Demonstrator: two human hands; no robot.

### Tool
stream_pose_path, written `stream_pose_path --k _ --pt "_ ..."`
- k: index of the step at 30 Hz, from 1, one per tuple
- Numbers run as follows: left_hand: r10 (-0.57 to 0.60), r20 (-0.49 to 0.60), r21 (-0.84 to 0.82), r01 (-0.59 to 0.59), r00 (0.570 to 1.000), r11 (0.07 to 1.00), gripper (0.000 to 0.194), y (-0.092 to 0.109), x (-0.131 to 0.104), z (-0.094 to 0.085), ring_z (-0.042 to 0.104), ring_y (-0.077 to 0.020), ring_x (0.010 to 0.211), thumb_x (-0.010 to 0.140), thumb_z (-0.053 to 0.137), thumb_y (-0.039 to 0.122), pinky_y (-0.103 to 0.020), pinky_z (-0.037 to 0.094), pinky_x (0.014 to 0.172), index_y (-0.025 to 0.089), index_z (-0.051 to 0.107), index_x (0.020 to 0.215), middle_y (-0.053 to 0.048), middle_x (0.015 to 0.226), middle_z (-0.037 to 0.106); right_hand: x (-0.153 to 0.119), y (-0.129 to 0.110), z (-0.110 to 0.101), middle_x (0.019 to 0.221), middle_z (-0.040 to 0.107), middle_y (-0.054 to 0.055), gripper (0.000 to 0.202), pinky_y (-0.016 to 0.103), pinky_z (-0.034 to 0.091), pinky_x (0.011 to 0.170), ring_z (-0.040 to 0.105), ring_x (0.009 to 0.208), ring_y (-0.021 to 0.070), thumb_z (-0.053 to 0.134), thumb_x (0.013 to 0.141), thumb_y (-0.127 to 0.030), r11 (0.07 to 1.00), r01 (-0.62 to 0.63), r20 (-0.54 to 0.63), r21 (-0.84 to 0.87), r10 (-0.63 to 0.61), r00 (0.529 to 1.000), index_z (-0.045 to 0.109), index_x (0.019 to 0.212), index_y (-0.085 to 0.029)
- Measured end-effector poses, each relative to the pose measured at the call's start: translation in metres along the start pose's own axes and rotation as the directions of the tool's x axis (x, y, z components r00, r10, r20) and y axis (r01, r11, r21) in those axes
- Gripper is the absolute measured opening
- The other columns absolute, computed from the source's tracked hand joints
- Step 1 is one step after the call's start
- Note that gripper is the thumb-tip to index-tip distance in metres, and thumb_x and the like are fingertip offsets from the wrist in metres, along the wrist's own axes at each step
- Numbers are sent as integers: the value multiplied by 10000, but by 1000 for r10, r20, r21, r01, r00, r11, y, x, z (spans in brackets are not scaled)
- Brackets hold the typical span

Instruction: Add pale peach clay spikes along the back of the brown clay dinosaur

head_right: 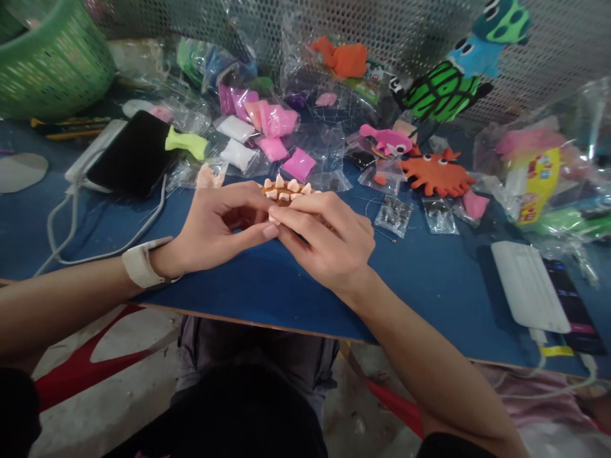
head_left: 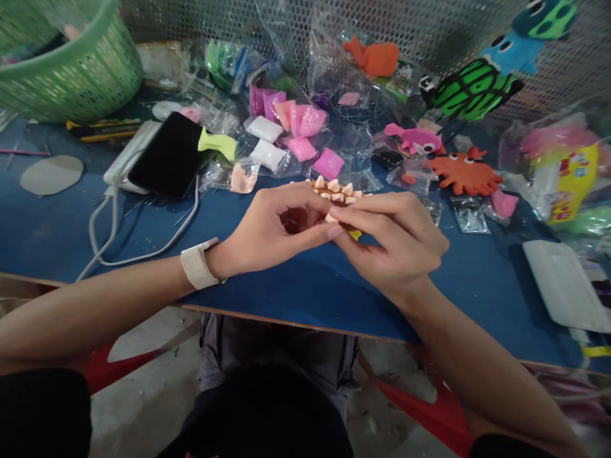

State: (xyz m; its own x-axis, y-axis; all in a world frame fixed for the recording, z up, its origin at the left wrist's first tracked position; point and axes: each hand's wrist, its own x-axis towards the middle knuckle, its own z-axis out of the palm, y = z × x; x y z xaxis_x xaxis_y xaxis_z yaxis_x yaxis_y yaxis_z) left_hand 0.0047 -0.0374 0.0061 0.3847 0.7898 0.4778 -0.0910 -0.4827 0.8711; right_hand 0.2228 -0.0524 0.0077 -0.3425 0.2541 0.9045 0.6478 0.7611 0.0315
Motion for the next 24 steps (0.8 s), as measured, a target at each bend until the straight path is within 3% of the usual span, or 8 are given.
stream_pose_path --k 8,13,19,24 --pt "9 12 -10 -9 1000 1000 396 2 -1 -1 576 -118 678 960 913 606 -261 425 549 218 906 1039 -52 833 724 3 -2 1 958 867 -8 205 308 680 704 819 799 175 905 984 -204 999 2 -69 44 1 998 834 1156 -291" --pt "36 -23 -9 -37 999 999 421 2 0 -1 550 -108 656 923 936 635 -257 419 550 219 885 961 -27 785 685 3 -2 1 979 873 -11 199 315 687 692 825 804 180 895 988 -198 1000 -2 -53 22 3 999 847 1145 -309" --pt "60 -1 10 -60 998 998 371 5 1 -2 570 -118 668 952 922 606 -269 435 555 242 897 1020 -33 806 700 3 -1 1 966 868 -18 173 307 695 719 828 801 172 879 1012 -235 1000 3 -63 1 -3 998 827 1156 -317" --pt "66 -25 34 -65 998 997 375 3 1 -3 546 -104 637 928 944 607 -260 411 533 238 886 964 -21 782 682 4 -1 1 982 878 -9 127 275 696 725 840 814 154 872 1022 -223 1000 13 -62 3 -13 998 822 1129 -269"
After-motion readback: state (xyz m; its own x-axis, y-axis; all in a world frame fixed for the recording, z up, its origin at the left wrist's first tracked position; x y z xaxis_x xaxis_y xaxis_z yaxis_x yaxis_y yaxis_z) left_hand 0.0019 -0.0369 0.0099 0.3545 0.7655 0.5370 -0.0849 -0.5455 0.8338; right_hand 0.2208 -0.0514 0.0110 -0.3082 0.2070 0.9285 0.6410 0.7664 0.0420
